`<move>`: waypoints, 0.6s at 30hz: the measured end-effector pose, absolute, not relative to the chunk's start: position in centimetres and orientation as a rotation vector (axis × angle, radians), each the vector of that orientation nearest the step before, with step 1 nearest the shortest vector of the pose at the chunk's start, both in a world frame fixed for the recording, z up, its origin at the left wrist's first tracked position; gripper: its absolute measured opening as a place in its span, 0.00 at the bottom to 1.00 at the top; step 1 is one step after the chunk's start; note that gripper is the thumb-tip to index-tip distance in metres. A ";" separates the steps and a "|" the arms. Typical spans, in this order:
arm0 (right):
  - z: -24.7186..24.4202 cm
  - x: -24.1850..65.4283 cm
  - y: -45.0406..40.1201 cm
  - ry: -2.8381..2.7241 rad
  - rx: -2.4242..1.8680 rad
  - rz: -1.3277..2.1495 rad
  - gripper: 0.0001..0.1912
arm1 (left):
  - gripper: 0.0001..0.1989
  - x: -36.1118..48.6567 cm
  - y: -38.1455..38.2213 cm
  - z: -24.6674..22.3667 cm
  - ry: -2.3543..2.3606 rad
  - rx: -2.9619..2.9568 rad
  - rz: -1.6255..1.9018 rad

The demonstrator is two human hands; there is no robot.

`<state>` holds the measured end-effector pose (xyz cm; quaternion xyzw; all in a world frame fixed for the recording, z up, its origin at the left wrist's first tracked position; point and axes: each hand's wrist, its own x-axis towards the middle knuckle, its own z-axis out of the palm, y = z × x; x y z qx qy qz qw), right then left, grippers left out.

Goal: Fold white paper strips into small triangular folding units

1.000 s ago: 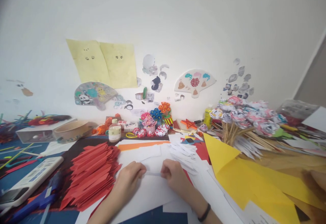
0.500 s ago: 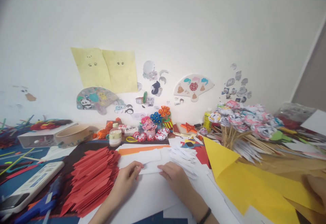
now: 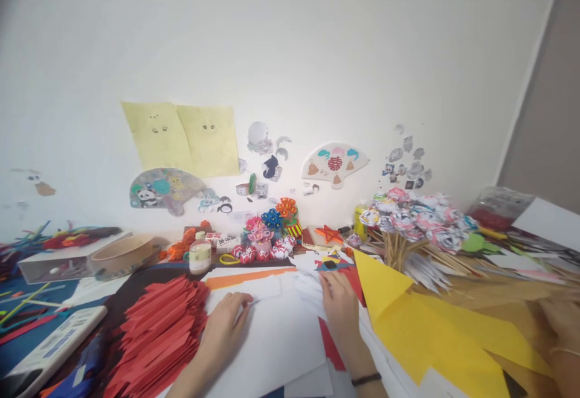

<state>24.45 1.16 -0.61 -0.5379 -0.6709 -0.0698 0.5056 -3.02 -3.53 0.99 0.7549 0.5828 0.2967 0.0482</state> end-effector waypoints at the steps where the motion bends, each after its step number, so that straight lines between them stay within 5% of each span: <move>1: -0.6 25.2 1.4 -1.610 -1.365 -0.201 0.13 | 0.13 -2.9 -3.1 1.1 1.814 2.392 0.801; 8: -1.4 27.1 1.6 -1.734 -1.564 -0.400 0.13 | 0.10 -1.9 -0.3 1.1 2.055 2.628 0.365; 18: -0.6 26.5 1.3 -1.763 -1.464 -0.459 0.12 | 0.11 -3.3 -0.1 0.7 1.966 2.604 0.497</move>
